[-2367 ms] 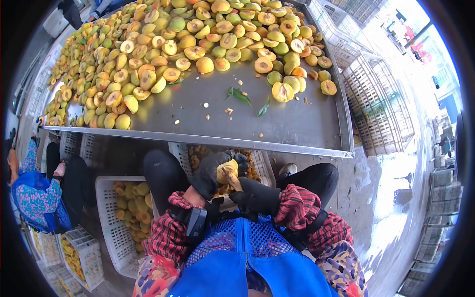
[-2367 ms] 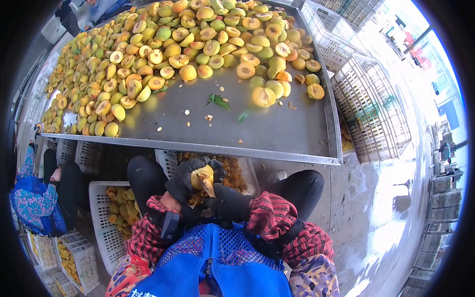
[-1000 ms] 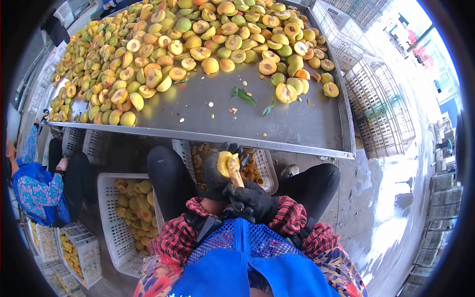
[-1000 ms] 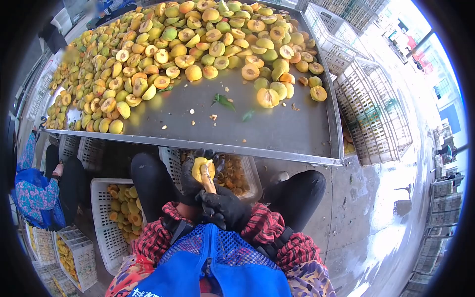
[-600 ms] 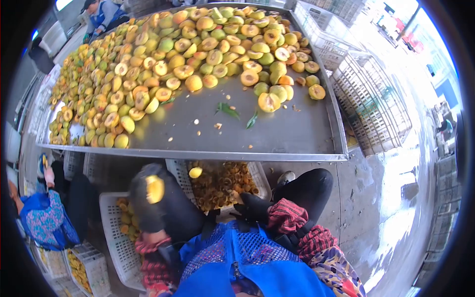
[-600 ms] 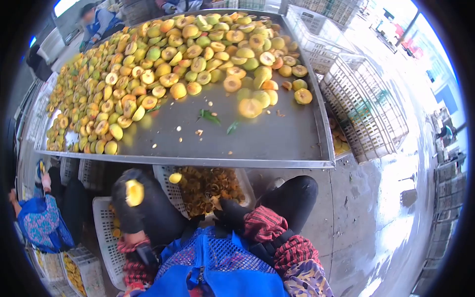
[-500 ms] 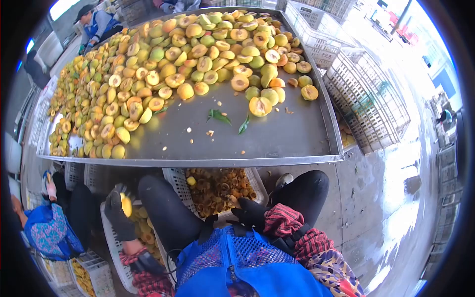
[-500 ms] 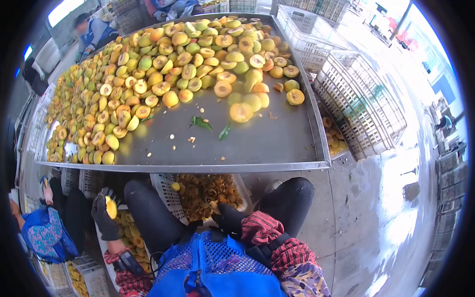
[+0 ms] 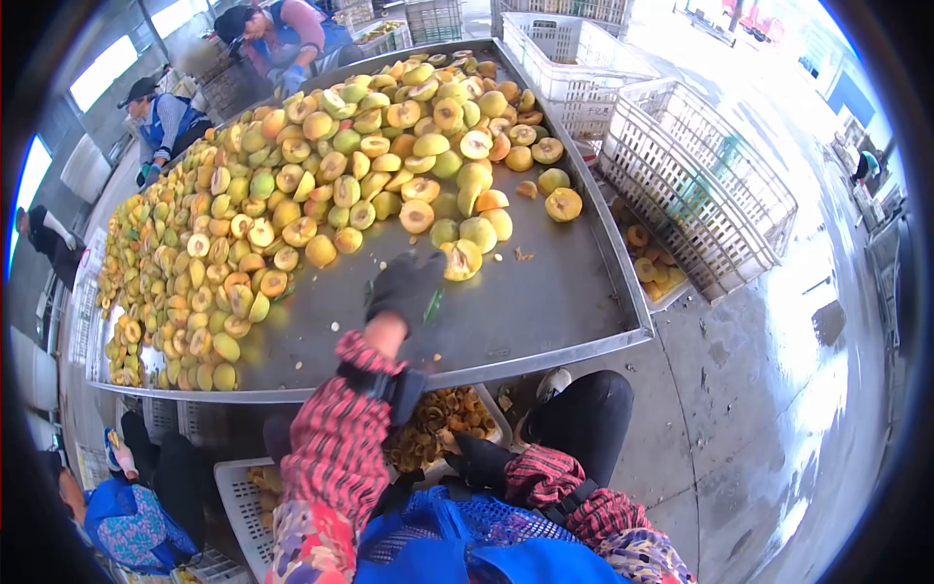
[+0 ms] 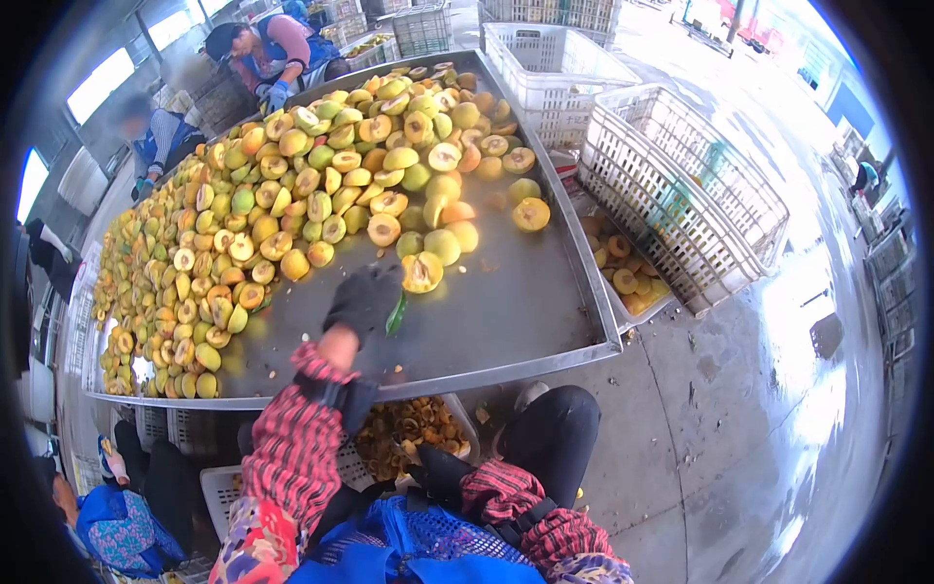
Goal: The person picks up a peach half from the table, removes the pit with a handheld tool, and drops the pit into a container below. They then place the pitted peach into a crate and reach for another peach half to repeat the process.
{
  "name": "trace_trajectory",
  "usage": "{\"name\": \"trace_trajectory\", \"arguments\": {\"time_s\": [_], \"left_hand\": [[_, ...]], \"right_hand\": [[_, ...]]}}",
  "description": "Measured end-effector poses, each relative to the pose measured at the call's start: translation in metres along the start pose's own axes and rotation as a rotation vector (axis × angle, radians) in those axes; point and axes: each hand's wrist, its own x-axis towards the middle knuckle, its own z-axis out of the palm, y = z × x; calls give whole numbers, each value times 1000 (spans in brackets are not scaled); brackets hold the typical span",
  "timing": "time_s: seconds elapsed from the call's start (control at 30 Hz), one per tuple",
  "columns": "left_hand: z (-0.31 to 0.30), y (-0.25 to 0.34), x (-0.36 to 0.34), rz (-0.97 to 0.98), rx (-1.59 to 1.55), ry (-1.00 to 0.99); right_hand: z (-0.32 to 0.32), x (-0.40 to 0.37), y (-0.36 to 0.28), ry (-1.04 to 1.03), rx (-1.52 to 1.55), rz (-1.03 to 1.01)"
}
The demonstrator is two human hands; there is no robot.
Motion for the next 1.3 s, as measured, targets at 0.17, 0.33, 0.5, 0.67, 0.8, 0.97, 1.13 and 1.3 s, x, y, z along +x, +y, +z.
{"name": "trace_trajectory", "arguments": {"time_s": [0.17, 0.33, 0.5, 0.67, 0.8, 0.97, 1.13, 1.3], "left_hand": [[62, 41, 23, -42, -99, 135], [70, 30, 12, 187, -615, 52], [15, -53, -15, 73, -1222, -405], [-54, -77, -102, -261, -1742, -524], [-53, -89, -141, -74, -1470, -443], [-47, -58, -174, 67, -1286, -308], [-31, -51, -189, -46, -1721, -179], [-31, -60, -193, -192, -2119, -224]], "right_hand": [[3, 8, 17, 63, -120, -104], [2, 9, 21, 50, -108, -93], [-18, -7, 7, -78, 210, -54], [-68, -54, -58, -132, 479, -149], [-63, -46, -80, -20, 540, -407], [-27, -20, -95, 193, 539, -353], [-9, -10, -92, 265, 569, -402], [4, -13, -101, 188, 471, -338]]}}
